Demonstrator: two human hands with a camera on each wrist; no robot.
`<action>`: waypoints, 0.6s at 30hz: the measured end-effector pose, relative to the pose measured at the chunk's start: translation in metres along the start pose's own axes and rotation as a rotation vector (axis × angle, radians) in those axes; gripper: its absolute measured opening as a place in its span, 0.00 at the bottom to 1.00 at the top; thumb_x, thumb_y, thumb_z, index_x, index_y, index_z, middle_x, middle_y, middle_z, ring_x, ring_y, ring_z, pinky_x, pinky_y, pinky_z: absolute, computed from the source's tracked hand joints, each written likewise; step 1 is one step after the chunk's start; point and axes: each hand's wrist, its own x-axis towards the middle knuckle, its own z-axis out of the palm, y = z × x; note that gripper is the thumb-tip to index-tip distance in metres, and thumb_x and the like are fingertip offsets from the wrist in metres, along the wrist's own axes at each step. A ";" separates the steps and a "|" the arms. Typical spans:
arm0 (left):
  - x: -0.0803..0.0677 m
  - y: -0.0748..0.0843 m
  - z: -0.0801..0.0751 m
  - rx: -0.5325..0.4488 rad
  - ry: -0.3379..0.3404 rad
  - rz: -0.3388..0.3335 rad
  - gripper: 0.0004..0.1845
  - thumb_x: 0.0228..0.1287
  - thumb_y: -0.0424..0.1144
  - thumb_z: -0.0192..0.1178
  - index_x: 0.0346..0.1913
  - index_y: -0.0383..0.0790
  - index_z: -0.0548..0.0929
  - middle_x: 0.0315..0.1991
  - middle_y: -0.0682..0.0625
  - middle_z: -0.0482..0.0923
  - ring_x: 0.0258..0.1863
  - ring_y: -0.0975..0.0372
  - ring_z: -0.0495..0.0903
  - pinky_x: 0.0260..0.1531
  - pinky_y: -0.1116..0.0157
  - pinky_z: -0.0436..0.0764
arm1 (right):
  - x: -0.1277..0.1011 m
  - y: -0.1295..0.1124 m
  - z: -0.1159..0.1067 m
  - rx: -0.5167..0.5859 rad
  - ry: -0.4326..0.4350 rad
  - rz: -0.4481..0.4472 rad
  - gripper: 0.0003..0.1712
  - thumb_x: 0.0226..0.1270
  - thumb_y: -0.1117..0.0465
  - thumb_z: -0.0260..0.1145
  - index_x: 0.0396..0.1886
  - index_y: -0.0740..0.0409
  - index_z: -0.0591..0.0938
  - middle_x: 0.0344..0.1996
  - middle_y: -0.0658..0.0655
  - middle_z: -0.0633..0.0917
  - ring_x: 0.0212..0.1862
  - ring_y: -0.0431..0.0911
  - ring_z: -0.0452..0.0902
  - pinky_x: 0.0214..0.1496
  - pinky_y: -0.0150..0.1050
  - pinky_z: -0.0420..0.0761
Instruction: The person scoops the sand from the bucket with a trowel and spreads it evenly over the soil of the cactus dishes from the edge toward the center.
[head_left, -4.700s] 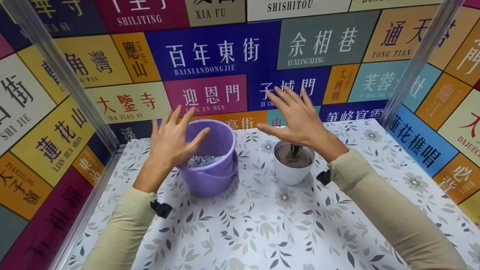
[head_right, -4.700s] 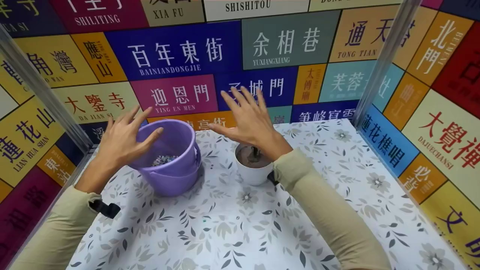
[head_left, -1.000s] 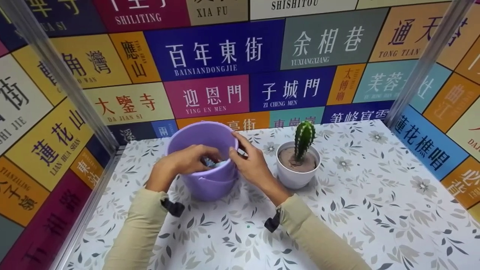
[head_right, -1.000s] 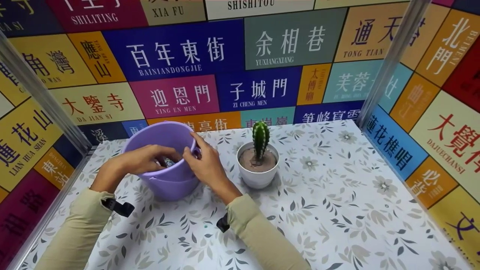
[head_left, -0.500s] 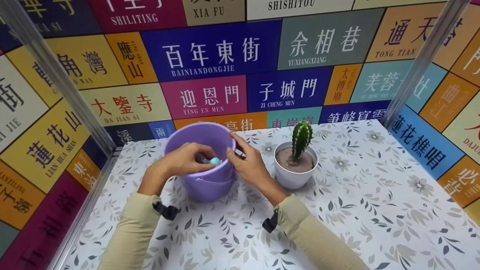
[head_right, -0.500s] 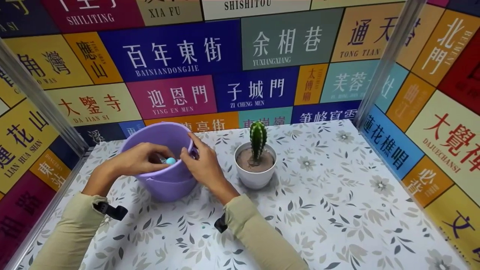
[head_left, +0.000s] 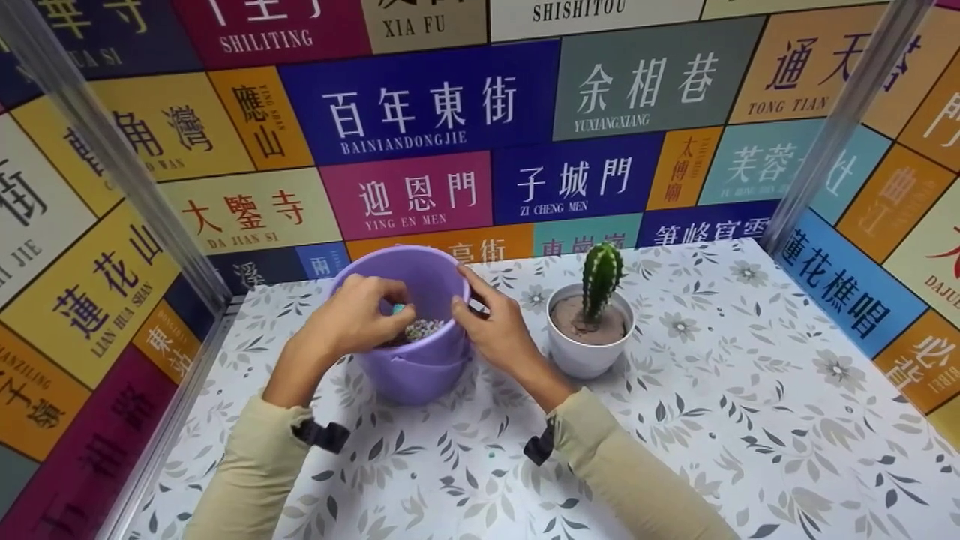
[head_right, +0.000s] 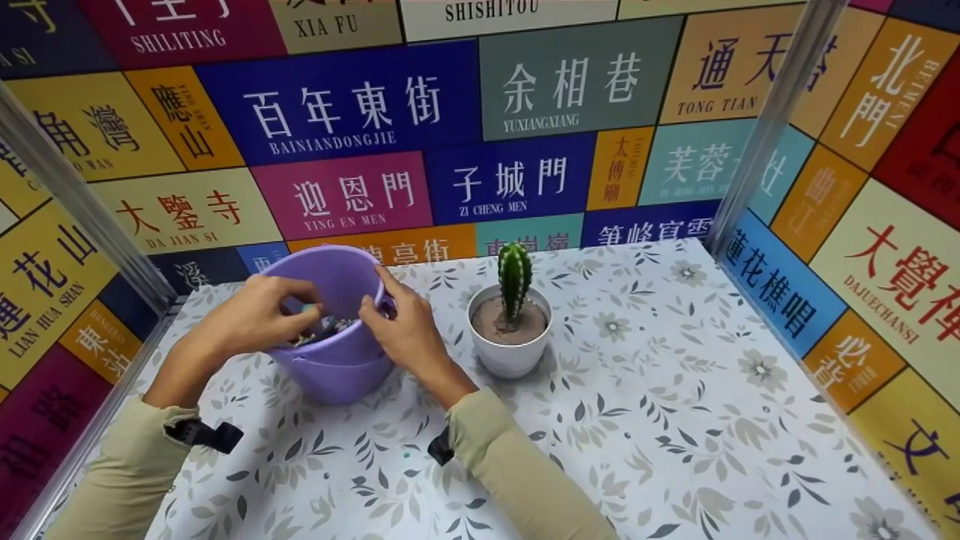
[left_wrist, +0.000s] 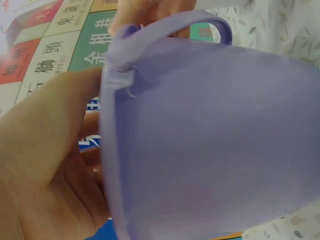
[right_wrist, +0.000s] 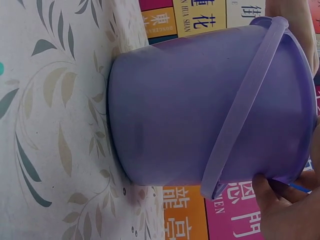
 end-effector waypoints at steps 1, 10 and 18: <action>-0.002 0.000 -0.002 0.012 0.007 -0.006 0.09 0.68 0.44 0.70 0.41 0.41 0.91 0.37 0.47 0.92 0.36 0.56 0.87 0.44 0.53 0.88 | 0.000 0.000 0.000 0.003 0.000 -0.002 0.36 0.79 0.55 0.67 0.82 0.53 0.71 0.77 0.62 0.78 0.74 0.54 0.79 0.68 0.38 0.83; -0.018 -0.007 -0.015 0.056 0.022 -0.021 0.03 0.68 0.31 0.67 0.41 0.38 0.89 0.36 0.44 0.90 0.35 0.54 0.87 0.40 0.53 0.89 | 0.000 0.002 -0.001 0.025 -0.006 0.006 0.35 0.80 0.55 0.66 0.83 0.48 0.71 0.76 0.63 0.78 0.73 0.56 0.81 0.66 0.37 0.83; -0.028 -0.018 -0.022 0.001 0.004 0.045 0.13 0.69 0.25 0.63 0.54 0.35 0.87 0.50 0.39 0.92 0.47 0.47 0.92 0.47 0.50 0.91 | 0.000 0.001 0.000 0.048 -0.012 0.004 0.35 0.79 0.57 0.66 0.83 0.49 0.71 0.76 0.65 0.78 0.75 0.56 0.78 0.68 0.38 0.82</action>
